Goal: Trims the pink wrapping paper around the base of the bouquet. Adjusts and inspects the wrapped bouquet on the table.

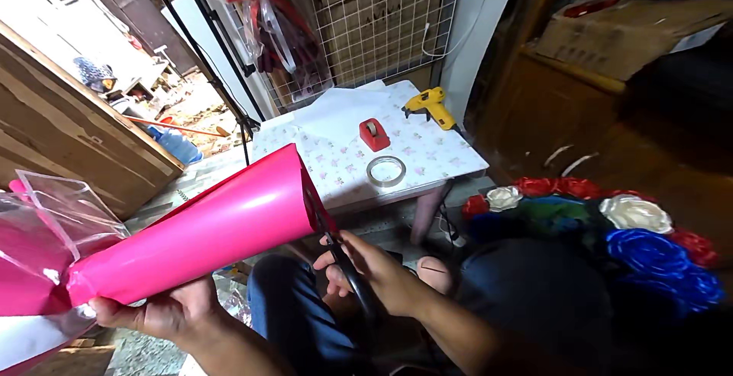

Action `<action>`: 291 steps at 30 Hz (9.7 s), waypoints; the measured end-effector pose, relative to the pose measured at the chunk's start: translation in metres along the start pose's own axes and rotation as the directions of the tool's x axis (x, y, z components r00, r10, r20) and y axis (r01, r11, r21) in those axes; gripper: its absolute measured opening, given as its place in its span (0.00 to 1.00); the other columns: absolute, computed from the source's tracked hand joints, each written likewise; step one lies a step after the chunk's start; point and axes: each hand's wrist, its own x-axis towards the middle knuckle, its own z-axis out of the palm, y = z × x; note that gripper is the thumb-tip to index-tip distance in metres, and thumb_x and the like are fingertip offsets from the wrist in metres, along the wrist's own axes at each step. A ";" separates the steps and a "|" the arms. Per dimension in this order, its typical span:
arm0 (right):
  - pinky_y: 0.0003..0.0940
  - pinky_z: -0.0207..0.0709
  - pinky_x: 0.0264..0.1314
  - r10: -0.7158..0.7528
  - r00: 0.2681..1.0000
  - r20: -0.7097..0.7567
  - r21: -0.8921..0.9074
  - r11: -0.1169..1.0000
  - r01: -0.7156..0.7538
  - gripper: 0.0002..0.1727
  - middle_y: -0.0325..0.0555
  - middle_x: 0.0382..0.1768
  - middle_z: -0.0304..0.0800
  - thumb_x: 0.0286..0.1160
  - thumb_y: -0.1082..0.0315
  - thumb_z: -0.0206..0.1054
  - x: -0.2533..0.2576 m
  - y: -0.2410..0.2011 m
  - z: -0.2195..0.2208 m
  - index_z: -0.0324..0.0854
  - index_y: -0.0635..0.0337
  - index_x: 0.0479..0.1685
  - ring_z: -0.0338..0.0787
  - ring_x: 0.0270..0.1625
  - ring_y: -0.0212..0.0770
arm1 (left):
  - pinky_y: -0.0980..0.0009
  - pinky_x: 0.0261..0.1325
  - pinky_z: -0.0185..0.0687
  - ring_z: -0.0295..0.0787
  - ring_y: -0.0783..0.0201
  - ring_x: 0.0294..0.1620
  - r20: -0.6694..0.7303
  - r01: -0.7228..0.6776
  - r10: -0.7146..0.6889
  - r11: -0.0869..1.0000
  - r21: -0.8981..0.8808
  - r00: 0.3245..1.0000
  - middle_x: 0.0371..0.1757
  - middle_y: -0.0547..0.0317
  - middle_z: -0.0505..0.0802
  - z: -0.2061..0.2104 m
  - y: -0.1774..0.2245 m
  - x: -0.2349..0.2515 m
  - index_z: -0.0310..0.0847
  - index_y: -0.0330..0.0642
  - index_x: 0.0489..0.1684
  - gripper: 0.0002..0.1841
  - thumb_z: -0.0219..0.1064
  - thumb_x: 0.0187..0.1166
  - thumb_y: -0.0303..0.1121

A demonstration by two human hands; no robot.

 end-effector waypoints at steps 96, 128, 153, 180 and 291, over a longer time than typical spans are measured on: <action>0.25 0.88 0.45 0.141 0.908 -0.395 0.546 0.831 0.108 0.14 0.36 0.38 0.90 0.94 0.68 0.44 0.015 0.008 -0.024 0.74 0.59 0.60 0.91 0.40 0.27 | 0.68 0.62 0.88 0.92 0.73 0.58 0.468 -0.059 -0.043 0.978 0.201 0.883 0.51 0.70 0.97 0.013 0.000 -0.040 0.93 0.57 0.53 0.20 0.70 0.72 0.56; 0.22 0.85 0.44 0.012 1.000 0.022 -0.013 1.000 -0.012 0.37 0.38 0.49 0.91 0.80 0.43 0.65 -0.009 0.001 -0.001 0.67 0.65 0.75 0.90 0.41 0.25 | 0.37 0.59 0.83 0.88 0.46 0.59 -0.033 0.107 -0.106 0.994 0.029 0.994 0.52 0.46 0.89 -0.003 -0.003 -0.002 0.71 0.43 0.62 0.32 0.41 0.86 0.63; 0.18 0.83 0.36 0.005 0.986 -0.167 -0.053 0.998 -0.014 0.31 0.38 0.43 0.91 0.80 0.51 0.69 0.013 -0.003 0.003 0.72 0.67 0.71 0.87 0.31 0.23 | 0.37 0.61 0.82 0.88 0.45 0.60 -0.031 0.120 -0.120 0.993 0.011 0.992 0.54 0.45 0.89 0.001 -0.009 -0.003 0.71 0.43 0.63 0.32 0.41 0.85 0.64; 0.21 0.78 0.50 -0.188 0.961 -0.202 -0.226 0.964 0.141 0.36 0.39 0.43 0.85 0.78 0.46 0.68 0.028 0.010 -0.015 0.70 0.67 0.74 0.83 0.43 0.24 | 0.38 0.61 0.83 0.88 0.47 0.61 -0.077 0.260 -0.259 0.966 0.001 0.963 0.56 0.48 0.89 0.007 -0.014 -0.013 0.72 0.45 0.64 0.33 0.43 0.83 0.66; 0.23 0.83 0.49 0.006 0.998 0.059 0.062 0.998 -0.010 0.39 0.41 0.50 0.90 0.75 0.45 0.71 -0.007 0.006 0.027 0.67 0.68 0.74 0.88 0.43 0.26 | 0.55 0.54 0.86 0.88 0.57 0.48 0.035 -0.574 0.575 0.818 -0.043 0.817 0.40 0.48 0.87 -0.024 0.003 -0.016 0.74 0.26 0.47 0.21 0.53 0.87 0.42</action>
